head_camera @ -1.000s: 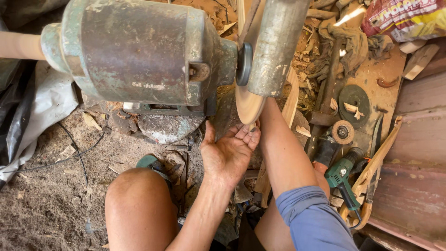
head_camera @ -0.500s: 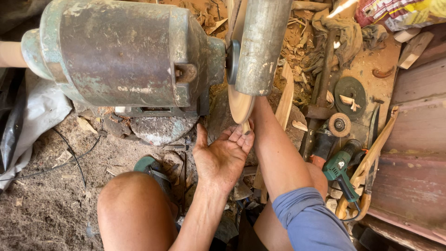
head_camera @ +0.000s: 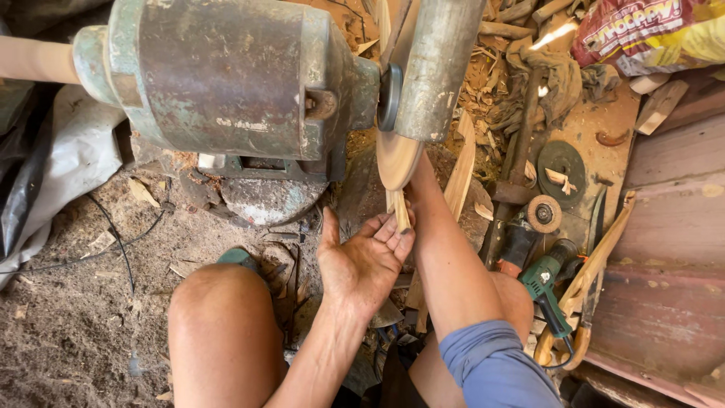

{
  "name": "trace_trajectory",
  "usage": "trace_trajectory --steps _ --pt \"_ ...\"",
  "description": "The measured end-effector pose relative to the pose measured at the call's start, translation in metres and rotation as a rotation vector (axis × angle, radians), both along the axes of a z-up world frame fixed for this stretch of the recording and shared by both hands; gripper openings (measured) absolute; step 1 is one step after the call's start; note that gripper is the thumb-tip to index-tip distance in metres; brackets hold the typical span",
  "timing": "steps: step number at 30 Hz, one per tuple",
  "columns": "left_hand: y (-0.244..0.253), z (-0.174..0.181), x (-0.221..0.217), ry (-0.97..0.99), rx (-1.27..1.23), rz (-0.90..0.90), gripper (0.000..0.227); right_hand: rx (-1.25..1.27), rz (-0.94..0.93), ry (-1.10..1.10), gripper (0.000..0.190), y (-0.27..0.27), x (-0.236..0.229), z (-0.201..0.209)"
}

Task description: The person smooths a curved wooden piece using a handheld angle grinder, then switches to a stationary belt sander to refine the edges. The person frequently inspects the wood by holding it up and comparing it to another piece.

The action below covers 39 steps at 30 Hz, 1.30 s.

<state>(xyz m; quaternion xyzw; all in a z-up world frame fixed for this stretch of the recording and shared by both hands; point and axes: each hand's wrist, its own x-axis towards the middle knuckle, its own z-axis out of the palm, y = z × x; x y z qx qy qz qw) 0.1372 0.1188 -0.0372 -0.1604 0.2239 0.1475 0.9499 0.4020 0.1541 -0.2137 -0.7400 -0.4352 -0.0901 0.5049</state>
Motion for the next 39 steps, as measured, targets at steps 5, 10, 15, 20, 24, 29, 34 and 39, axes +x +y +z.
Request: trace_trajectory --steps 5,10,15,20,24,29,34,39 --pt "0.01 -0.008 0.015 -0.006 -0.064 0.037 0.089 0.03 0.005 0.091 0.024 0.003 0.001 0.022" --pt "0.018 -0.014 0.027 0.036 -0.122 0.049 0.088 0.08 0.002 0.235 0.022 0.013 0.009 0.025" --pt "0.024 -0.013 0.035 0.116 -0.154 0.081 0.086 0.122 0.006 0.395 0.021 0.022 0.018 0.018" --pt "0.029 -0.003 0.042 0.149 -0.176 0.101 0.089 0.148 0.052 0.552 0.023 0.039 0.021 0.019" --pt "0.027 0.002 0.041 0.08 -0.174 0.097 0.091 0.179 0.077 0.674 0.025 0.043 0.014 0.027" --pt "0.015 0.004 0.024 0.118 -0.086 0.034 0.091 0.232 0.099 0.819 0.03 0.04 -0.001 0.046" --pt "-0.002 -0.003 0.0 0.127 -0.008 -0.014 0.073 0.377 0.122 1.017 0.035 0.029 -0.018 0.041" --pt "-0.014 0.001 -0.013 0.116 0.217 -0.136 0.032 0.26 0.057 0.745 0.045 0.011 -0.032 0.045"
